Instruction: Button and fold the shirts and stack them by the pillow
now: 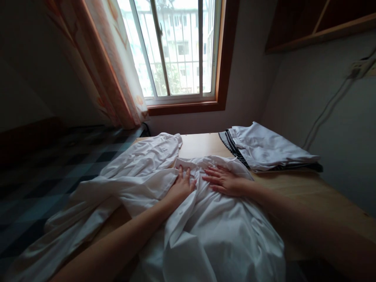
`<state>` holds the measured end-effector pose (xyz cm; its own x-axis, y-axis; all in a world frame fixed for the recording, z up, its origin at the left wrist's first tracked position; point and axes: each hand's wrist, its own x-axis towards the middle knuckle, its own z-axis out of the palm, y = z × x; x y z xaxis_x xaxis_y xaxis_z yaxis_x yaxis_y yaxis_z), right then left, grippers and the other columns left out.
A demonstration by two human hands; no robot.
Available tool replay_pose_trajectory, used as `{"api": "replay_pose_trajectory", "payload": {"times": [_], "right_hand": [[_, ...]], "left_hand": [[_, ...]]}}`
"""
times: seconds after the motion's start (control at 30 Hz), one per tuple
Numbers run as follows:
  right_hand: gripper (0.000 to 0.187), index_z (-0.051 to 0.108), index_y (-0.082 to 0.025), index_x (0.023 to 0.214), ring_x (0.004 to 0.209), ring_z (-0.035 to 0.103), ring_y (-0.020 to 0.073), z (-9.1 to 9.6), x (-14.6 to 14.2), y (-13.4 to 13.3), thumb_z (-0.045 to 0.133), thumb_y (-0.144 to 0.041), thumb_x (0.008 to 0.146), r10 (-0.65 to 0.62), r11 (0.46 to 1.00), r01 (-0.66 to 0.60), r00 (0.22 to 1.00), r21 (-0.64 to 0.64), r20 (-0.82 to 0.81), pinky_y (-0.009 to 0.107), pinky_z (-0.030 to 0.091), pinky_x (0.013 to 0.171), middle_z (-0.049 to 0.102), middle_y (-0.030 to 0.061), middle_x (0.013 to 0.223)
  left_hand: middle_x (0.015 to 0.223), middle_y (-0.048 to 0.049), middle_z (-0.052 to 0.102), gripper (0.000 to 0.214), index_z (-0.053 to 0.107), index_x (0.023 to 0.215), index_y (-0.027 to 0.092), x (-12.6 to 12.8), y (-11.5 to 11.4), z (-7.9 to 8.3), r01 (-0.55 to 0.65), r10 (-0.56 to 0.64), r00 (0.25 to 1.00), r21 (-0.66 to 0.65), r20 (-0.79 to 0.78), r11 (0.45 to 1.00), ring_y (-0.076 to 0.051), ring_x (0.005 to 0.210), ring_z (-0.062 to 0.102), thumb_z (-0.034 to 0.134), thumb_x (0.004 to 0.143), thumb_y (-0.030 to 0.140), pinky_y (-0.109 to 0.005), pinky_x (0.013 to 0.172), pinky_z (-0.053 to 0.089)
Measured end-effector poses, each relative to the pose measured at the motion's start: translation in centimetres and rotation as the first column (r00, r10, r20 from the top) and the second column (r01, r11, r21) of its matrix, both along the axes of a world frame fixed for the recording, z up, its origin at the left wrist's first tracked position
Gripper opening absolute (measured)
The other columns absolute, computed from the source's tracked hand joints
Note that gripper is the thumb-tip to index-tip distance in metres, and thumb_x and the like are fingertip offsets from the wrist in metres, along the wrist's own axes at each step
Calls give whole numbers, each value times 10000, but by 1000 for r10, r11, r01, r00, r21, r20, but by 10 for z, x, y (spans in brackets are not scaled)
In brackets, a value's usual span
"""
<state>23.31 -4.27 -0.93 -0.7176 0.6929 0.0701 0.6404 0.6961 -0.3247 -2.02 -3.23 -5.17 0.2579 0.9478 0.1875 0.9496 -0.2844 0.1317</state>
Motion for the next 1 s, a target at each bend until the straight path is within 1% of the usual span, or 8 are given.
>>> {"api": "replay_pose_trajectory", "payload": {"times": [0.13, 0.3, 0.43, 0.57, 0.7, 0.8, 0.93, 1.0], "right_hand": [[534, 405, -461, 1467, 1479, 301, 249, 5, 4, -21, 565, -380, 964, 67, 998, -65, 994, 24, -82, 461, 166, 1242, 344, -58, 1583], [530, 438, -455, 1454, 1465, 333, 257, 12, 8, -40, 588, -377, 952, 75, 997, -75, 990, 10, -122, 457, 158, 1249, 373, -62, 1567], [488, 494, -350, 1459, 1454, 358, 244, 7, 11, -28, 530, -391, 974, 50, 998, -45, 991, 40, -128, 447, 200, 1237, 423, 17, 1556], [464, 597, -218, 1382, 1383, 454, 258, -4, 10, -4, 536, -398, 958, -5, 992, 26, 986, 121, -169, 444, 330, 1177, 513, 126, 1485], [318, 701, -216, 1197, 1259, 556, 256, 3, 5, 3, 536, -323, 947, -9, 969, 59, 979, 240, -203, 445, 435, 1075, 602, 127, 1381], [236, 740, -229, 981, 1110, 609, 245, 26, 10, -9, 510, -274, 953, -99, 906, 190, 964, 378, -247, 419, 458, 995, 700, 107, 1167], [312, 679, -180, 773, 783, 611, 219, 60, 32, -26, 482, -337, 957, -486, 671, 576, 817, 467, -310, 327, 455, 738, 676, 103, 818], [393, 653, -187, 710, 674, 588, 200, 68, 42, -29, 488, -442, 960, -625, 616, 664, 740, 425, -250, 299, 397, 621, 652, 73, 722]], "left_hand": [[1575, -231, 334, 663, 418, 1496, 109, -6, -29, -4, 37, -36, 999, 42, -29, 998, -391, 1451, 327, 411, 971, 513, -490, 1129, 367], [1579, -177, 358, 622, 467, 1475, 159, -9, -47, 0, 64, -58, 996, 98, -67, 993, -381, 1475, 280, 426, 964, 512, -489, 1163, 323], [1591, -154, 346, 587, 474, 1475, 182, -2, -31, 21, 118, -113, 991, 70, -72, 991, -373, 1500, 212, 449, 965, 471, -516, 1197, 238], [1616, -125, 299, 591, 397, 1518, 298, 1, 0, 40, 152, -152, 987, -14, -46, 988, -379, 1500, 208, 451, 964, 497, -609, 1148, 251], [1613, -111, 313, 554, 433, 1495, 312, -3, 23, 44, 203, -205, 977, -44, -55, 978, -332, 1509, 207, 423, 976, 507, -612, 1179, 162], [1608, -121, 320, 558, 469, 1479, 269, -6, 29, 40, 237, -238, 971, -32, -31, 971, -313, 1514, 197, 430, 975, 505, -559, 1206, 156], [1586, -97, 375, 542, 524, 1440, 248, -8, 31, 35, 261, -261, 965, 13, 12, 965, -291, 1503, 238, 448, 965, 497, -486, 1222, 189], [1577, -88, 393, 545, 531, 1434, 246, -9, 32, 33, 269, -270, 963, 23, 28, 963, -292, 1499, 249, 450, 960, 501, -481, 1221, 202]]}}
